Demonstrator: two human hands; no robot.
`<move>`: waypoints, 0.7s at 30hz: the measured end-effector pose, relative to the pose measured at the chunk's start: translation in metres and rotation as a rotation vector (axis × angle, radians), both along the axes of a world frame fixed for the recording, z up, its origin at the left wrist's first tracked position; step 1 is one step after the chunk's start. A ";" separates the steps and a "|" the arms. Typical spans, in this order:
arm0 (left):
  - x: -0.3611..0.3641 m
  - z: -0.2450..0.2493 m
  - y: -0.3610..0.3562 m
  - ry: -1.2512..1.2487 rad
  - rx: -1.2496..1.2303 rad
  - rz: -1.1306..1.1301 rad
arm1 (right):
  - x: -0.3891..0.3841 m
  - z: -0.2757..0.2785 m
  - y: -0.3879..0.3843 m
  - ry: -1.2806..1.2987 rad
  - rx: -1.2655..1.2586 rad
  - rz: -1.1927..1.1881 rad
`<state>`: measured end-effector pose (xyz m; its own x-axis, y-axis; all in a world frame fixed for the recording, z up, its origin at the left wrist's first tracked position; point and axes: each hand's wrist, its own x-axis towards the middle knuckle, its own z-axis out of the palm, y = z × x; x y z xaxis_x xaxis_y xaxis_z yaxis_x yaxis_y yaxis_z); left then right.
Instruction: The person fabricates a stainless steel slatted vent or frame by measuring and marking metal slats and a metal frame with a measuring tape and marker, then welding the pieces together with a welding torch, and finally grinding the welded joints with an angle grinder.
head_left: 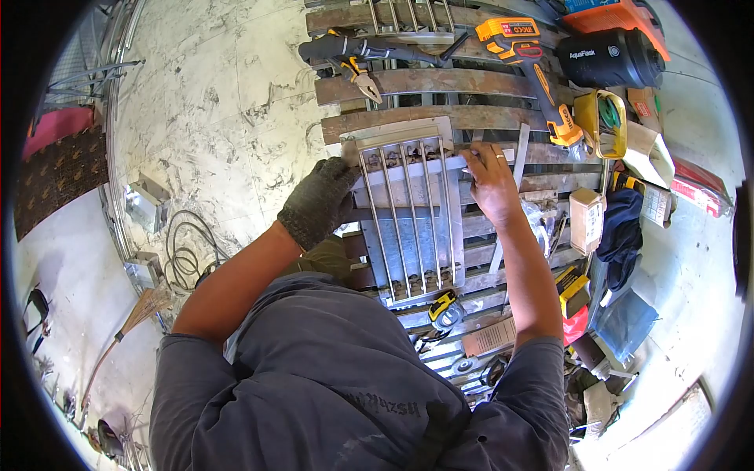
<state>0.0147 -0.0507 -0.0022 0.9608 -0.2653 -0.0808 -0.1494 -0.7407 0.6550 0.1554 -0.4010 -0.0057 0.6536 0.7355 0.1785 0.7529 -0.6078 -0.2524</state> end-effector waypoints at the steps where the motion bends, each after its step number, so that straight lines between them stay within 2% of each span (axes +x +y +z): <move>1: 0.001 0.000 0.000 -0.010 0.001 -0.010 | 0.000 0.001 0.000 0.000 0.001 0.000; 21: 0.001 -0.007 0.003 -0.021 0.025 -0.068 | -0.001 0.001 0.001 0.010 0.011 -0.006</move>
